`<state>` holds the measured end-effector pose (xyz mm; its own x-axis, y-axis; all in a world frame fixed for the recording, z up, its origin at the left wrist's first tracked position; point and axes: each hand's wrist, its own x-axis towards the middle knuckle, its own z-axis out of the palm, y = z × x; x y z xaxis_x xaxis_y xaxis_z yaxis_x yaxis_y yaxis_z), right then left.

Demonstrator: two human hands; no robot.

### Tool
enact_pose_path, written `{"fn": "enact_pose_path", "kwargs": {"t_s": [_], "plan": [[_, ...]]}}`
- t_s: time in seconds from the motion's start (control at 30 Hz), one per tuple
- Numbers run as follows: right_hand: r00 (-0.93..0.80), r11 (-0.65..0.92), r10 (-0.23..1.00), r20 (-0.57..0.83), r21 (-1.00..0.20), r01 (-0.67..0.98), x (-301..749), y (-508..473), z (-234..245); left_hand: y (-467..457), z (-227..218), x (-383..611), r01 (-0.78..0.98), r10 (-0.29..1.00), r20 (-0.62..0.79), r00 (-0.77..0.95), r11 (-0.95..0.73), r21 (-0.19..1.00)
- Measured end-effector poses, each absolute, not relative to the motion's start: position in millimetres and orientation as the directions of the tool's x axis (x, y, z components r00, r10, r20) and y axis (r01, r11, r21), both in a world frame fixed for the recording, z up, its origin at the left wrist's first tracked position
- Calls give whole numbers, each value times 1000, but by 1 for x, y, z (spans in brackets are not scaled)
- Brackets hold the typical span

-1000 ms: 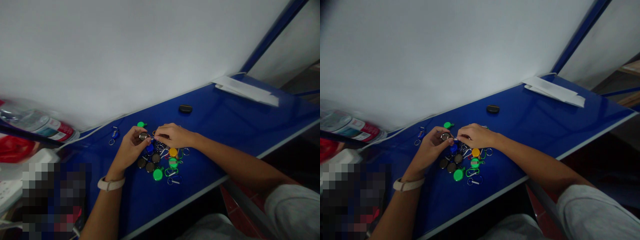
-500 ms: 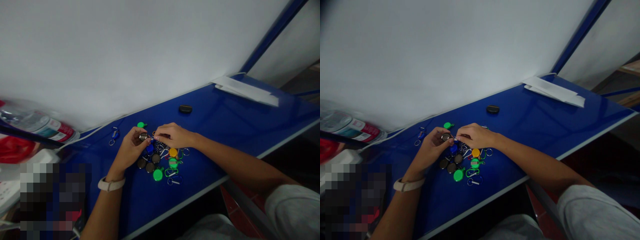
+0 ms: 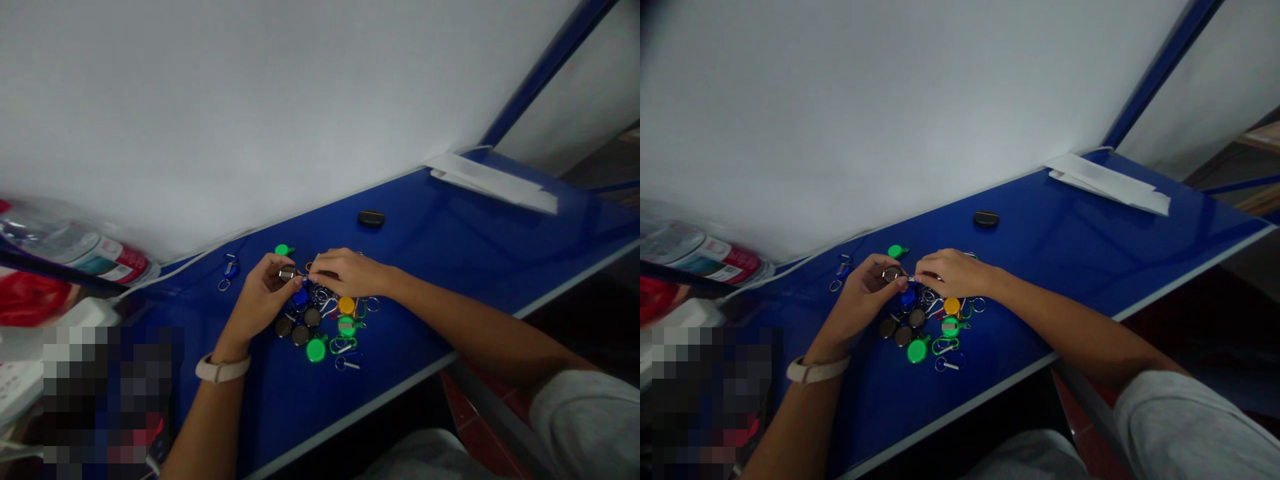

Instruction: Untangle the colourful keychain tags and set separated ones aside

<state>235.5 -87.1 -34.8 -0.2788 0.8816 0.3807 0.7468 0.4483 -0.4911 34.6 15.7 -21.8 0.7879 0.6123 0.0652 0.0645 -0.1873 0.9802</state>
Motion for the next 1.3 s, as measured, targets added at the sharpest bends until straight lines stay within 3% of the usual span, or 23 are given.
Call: {"fn": "enact_pose_path", "kwargs": {"t_s": [0.53,1.3], "plan": [[-244,495,854,459,-578,649,233,-90,-27,17,-23,34,87,632,59,773,-199,976],[-207,566,782,588,-530,631,233,-87,-34,15,-19,34,102,632,48,773,-198,975]]}}
